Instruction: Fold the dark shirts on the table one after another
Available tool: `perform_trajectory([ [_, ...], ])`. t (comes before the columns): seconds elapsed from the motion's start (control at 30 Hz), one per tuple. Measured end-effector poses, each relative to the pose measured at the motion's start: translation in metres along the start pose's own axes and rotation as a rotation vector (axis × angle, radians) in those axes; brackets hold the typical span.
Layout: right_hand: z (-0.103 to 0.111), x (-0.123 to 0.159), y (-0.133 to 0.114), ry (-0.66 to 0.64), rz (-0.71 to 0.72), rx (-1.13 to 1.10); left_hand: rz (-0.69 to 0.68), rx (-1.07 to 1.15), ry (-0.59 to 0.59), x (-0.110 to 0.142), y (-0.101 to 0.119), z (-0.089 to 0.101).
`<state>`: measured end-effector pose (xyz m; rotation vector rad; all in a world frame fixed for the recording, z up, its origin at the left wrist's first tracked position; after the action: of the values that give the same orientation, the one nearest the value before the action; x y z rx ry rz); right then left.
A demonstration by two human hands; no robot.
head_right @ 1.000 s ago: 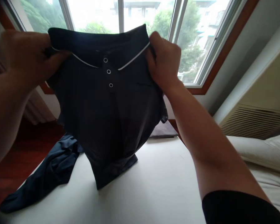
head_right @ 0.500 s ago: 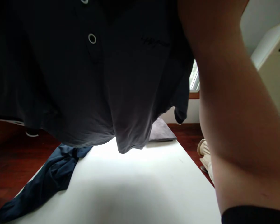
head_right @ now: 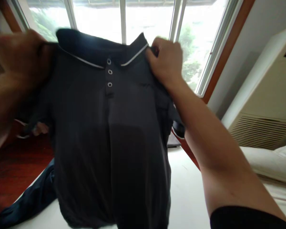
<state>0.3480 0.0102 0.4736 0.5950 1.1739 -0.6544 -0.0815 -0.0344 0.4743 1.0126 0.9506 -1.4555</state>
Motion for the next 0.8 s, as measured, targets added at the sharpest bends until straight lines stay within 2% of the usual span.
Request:
perform_trajectory([
  [0.07,-0.052,0.034,0.005,-0.096,-0.035,0.076,0.033,-0.089,-0.132,0.023,0.010,-0.033],
  [0.17,-0.136,0.094,0.029,-0.317,-0.088,0.021,0.005,-0.164,-0.411,0.075,0.017,-0.110],
  [0.23,-0.181,0.140,0.043,-0.503,-0.177,0.055,0.034,-0.195,-0.519,0.116,0.019,-0.163],
  [0.3,-0.213,0.187,0.048,-0.659,-0.253,0.082,0.110,-0.196,-0.598,0.162,0.024,-0.206],
  [0.4,-0.240,0.253,0.038,-0.788,-0.267,-0.022,0.155,-0.124,-0.773,0.237,0.047,-0.252],
  [0.47,-0.252,0.294,0.025,-0.828,-0.265,-0.107,0.297,-0.096,-0.911,0.288,0.068,-0.272],
  [0.53,-0.263,0.333,0.012,-0.909,-0.329,-0.123,0.396,-0.058,-1.024,0.336,0.089,-0.284],
  [0.63,-0.279,0.384,-0.001,-1.053,-0.367,-0.141,0.427,-0.010,-1.055,0.393,0.109,-0.293],
  [0.7,-0.288,0.407,-0.003,-1.101,-0.360,-0.139,0.423,-0.004,-1.066,0.416,0.110,-0.296],
  [0.8,-0.296,0.423,0.003,-1.138,-0.369,-0.153,0.432,-0.006,-1.114,0.426,0.097,-0.299],
])
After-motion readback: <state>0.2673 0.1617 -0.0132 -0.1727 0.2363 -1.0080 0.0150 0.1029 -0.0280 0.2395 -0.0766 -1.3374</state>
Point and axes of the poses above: each hand's wrist, its own x-axis away from the middle knuckle, its own z-axis out of the back of the hand, y = z × x, the point moved 1 cm from there along -x, towards the middle knuckle, and after that the axes turned 10 degrees about z, right-handed, at the moved point
